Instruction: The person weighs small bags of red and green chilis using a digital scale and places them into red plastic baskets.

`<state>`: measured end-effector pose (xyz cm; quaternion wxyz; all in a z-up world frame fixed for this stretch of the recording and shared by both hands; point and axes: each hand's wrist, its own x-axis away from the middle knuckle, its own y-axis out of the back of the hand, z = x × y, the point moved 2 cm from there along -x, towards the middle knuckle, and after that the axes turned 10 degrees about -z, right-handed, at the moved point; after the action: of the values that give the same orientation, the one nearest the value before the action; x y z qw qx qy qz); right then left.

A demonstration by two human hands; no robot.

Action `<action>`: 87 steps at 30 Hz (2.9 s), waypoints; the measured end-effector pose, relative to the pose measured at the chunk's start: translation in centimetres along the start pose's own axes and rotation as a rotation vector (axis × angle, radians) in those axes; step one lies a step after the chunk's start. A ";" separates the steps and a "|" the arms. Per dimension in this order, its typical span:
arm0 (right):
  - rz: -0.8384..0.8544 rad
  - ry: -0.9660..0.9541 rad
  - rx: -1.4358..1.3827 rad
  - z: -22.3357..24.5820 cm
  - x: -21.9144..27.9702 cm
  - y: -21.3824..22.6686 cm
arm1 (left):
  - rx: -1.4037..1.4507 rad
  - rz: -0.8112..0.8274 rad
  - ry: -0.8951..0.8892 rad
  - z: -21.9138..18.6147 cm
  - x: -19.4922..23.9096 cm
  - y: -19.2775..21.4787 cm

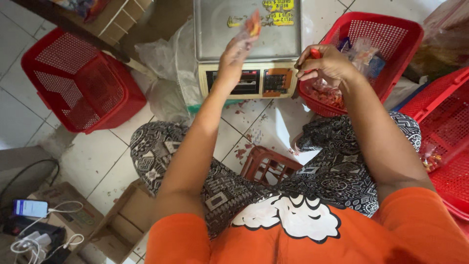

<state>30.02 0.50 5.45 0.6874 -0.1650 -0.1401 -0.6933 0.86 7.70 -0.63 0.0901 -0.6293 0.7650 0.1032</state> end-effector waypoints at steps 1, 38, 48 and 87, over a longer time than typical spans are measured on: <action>0.000 -0.015 -0.010 -0.2 0.1 -0.2 | -0.092 -0.008 -0.117 -0.1 0.1 -0.3; -0.411 -0.188 -0.235 -10.0 -7.0 3.8 | 0.212 -0.182 0.535 -0.4 0.5 4.8; -0.564 0.072 -0.137 -18.1 -14.9 4.1 | 0.172 0.070 0.643 2.4 2.7 1.0; -0.229 0.248 -0.336 2.7 22.2 7.3 | 0.416 0.421 0.573 -16.2 11.6 -8.0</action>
<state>37.38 -18.63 17.02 0.5792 -0.1735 0.0451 -0.7952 6.38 -9.10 11.50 -0.0244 -0.4309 0.8756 -0.2169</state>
